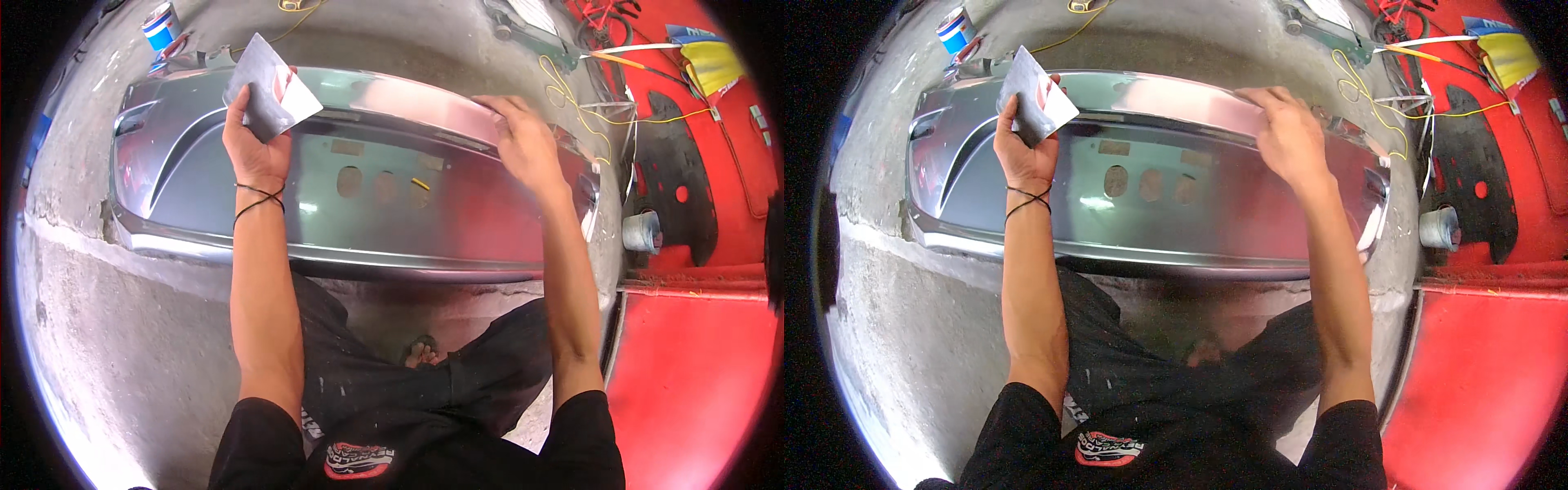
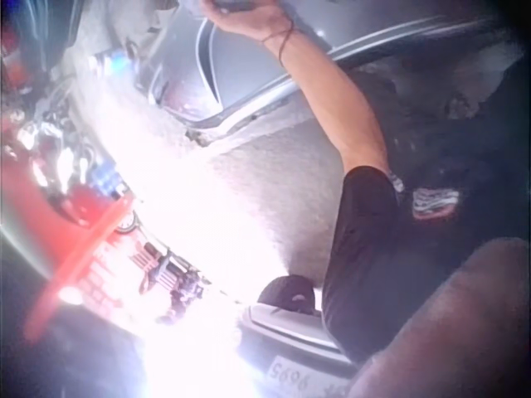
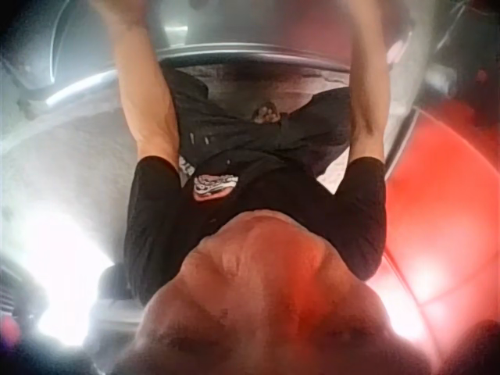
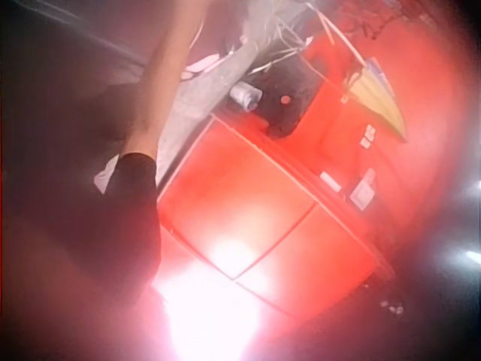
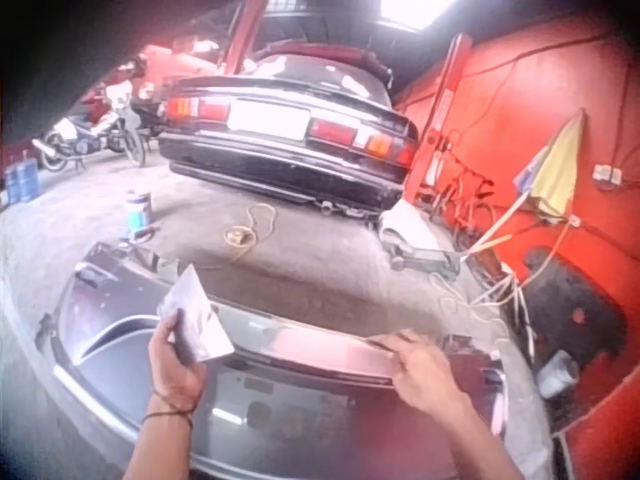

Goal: Sand and apply filler to a car bumper.

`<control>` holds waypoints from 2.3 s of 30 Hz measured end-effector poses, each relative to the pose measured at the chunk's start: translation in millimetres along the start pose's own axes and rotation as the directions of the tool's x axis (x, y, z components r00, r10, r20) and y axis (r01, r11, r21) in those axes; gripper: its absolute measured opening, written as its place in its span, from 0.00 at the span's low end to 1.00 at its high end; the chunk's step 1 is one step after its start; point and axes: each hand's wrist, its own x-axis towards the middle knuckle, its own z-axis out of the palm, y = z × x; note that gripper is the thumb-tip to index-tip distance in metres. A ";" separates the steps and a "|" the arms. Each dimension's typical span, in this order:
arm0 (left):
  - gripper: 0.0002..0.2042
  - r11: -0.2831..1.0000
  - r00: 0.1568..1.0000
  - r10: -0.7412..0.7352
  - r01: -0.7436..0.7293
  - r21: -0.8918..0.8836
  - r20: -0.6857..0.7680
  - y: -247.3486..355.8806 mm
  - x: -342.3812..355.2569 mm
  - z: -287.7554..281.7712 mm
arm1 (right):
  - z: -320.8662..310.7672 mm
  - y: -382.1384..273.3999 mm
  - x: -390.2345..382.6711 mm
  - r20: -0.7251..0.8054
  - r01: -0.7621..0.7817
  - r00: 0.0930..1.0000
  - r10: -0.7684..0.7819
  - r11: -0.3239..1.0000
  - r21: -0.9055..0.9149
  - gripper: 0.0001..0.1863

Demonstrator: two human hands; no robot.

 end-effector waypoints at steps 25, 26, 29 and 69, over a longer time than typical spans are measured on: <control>0.36 0.999 0.998 -0.052 0.051 0.011 0.035 -6.6 2.4 -0.8 | -24.6 46.4 111.8 0.538 -0.224 0.829 0.155 0.972 0.065 0.26; 0.36 0.999 0.998 -0.049 0.049 0.010 0.034 -6.7 2.6 -0.9 | -24.7 48.0 113.4 0.536 -0.224 0.830 0.155 0.973 0.064 0.26; 0.36 0.999 0.999 -0.036 0.035 0.030 0.034 -3.1 3.6 -3.8 | -30.3 38.7 115.6 0.596 -0.231 0.789 0.149 0.971 0.062 0.23; 0.33 0.999 0.999 -0.031 0.032 0.034 -0.012 0.2 -4.7 2.7 | -36.3 14.4 -82.7 0.153 0.085 0.984 -0.086 0.996 0.014 0.26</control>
